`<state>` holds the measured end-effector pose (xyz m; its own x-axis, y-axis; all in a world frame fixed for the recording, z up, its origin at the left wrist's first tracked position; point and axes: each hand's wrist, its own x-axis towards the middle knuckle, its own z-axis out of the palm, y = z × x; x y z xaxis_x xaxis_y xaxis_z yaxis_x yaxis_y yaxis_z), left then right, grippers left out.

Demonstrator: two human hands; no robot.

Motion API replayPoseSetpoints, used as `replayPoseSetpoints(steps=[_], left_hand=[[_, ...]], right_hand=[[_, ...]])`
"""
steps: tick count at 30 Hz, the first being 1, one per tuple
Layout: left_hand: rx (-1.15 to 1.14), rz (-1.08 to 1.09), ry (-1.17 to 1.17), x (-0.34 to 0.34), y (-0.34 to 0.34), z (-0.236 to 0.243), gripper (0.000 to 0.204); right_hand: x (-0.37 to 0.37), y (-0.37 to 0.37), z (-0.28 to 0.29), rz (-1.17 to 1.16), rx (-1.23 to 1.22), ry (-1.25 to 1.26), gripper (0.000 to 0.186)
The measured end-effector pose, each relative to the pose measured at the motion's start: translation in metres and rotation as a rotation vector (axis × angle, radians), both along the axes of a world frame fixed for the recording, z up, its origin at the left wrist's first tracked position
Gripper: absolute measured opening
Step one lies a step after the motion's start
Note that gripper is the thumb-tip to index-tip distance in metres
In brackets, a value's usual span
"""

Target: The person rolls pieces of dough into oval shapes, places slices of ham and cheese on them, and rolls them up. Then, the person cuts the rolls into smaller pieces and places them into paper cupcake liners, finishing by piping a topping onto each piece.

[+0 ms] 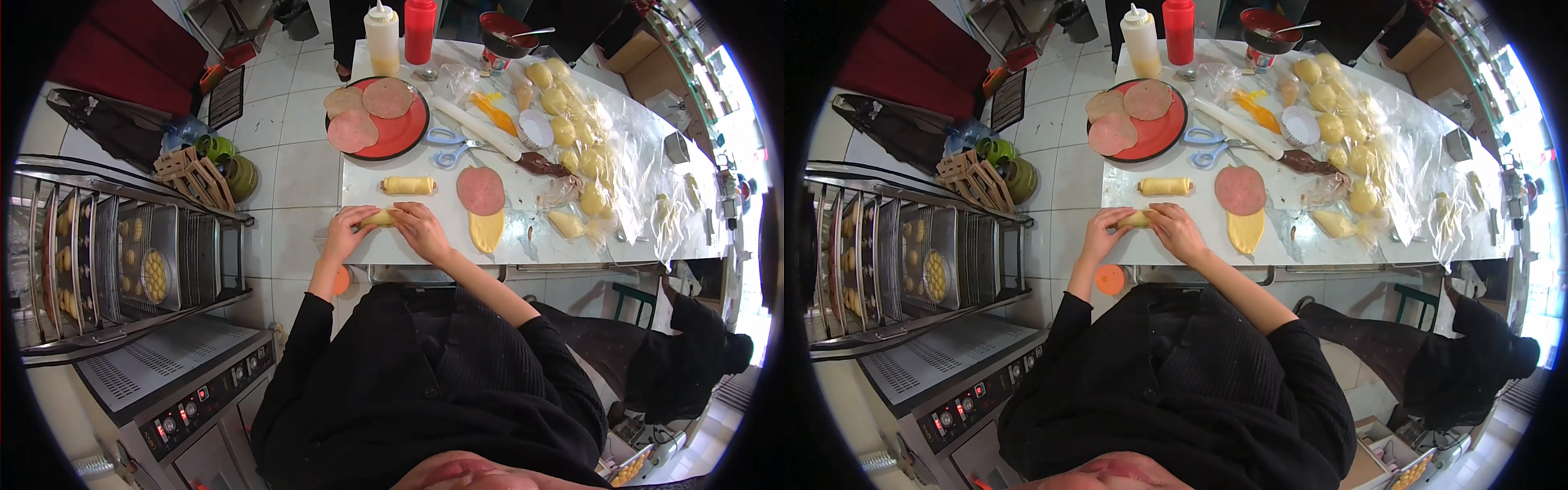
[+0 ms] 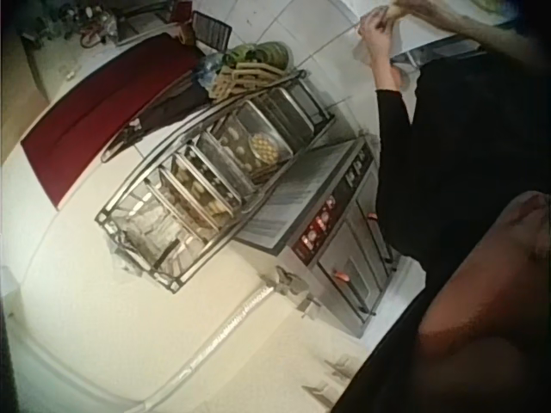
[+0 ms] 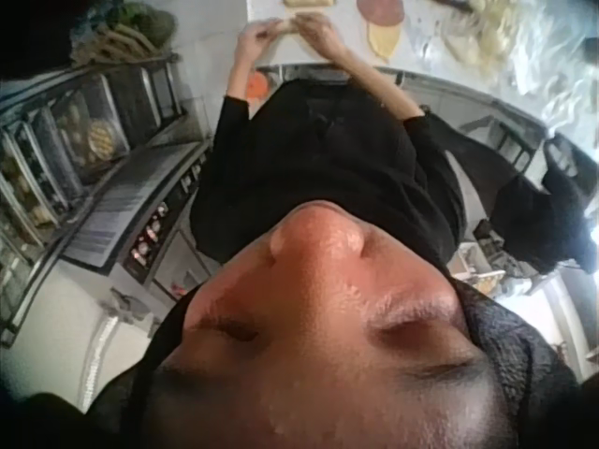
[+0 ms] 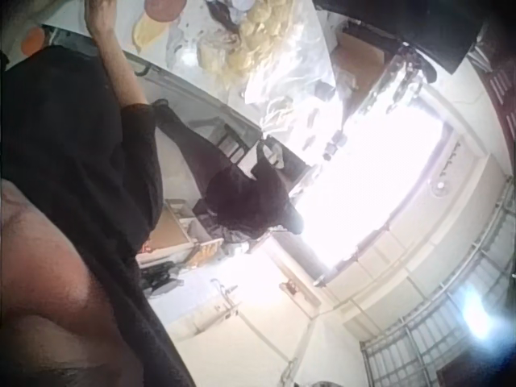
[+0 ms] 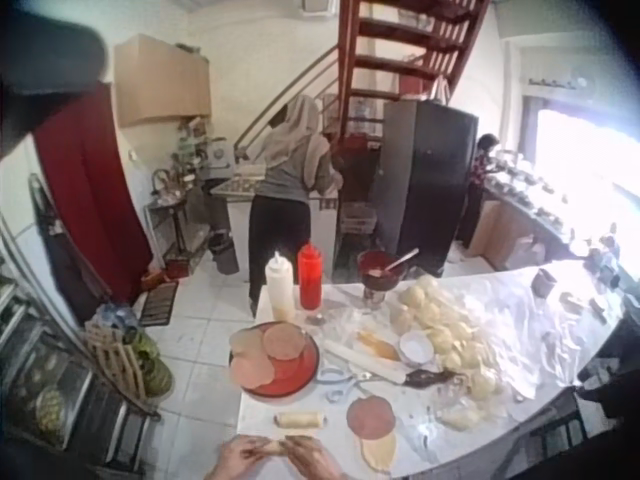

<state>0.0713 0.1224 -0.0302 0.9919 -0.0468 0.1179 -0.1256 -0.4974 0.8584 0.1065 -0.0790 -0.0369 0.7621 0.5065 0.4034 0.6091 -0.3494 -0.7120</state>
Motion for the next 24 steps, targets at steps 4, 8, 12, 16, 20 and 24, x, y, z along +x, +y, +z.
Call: replayPoseSetpoints(steps=[4, 8, 12, 16, 20, 24], left_hand=[[0.051, 0.022, -0.206, -0.006, -0.004, -0.010, 0.027], [0.212, -0.022, -0.210, -0.005, -0.005, -0.001, 0.033], [0.169, 0.038, -0.283, -0.001, -0.036, 0.027, 0.037], [0.063, -0.157, -0.260, 0.038, -0.101, 0.037, 0.034], [0.161, -0.225, -0.248, 0.085, -0.155, 0.010, 0.042], [0.415, -0.147, -0.047, 0.115, -0.180, -0.005, 0.046]], right_hand=[[-0.004, 0.001, -0.001, 0.031, 0.031, 0.094, 0.016], [0.002, -0.010, 0.013, 0.023, -0.059, 0.025, 0.020], [0.047, -0.074, 0.012, -0.302, 0.077, 0.006, 0.033], [0.085, -0.139, 0.003, -0.459, -0.275, 0.022, 0.041], [0.111, -0.137, 0.018, -0.293, -0.695, 0.324, 0.047], [0.125, -0.148, 0.015, -0.216, -0.685, 0.299, 0.053]])
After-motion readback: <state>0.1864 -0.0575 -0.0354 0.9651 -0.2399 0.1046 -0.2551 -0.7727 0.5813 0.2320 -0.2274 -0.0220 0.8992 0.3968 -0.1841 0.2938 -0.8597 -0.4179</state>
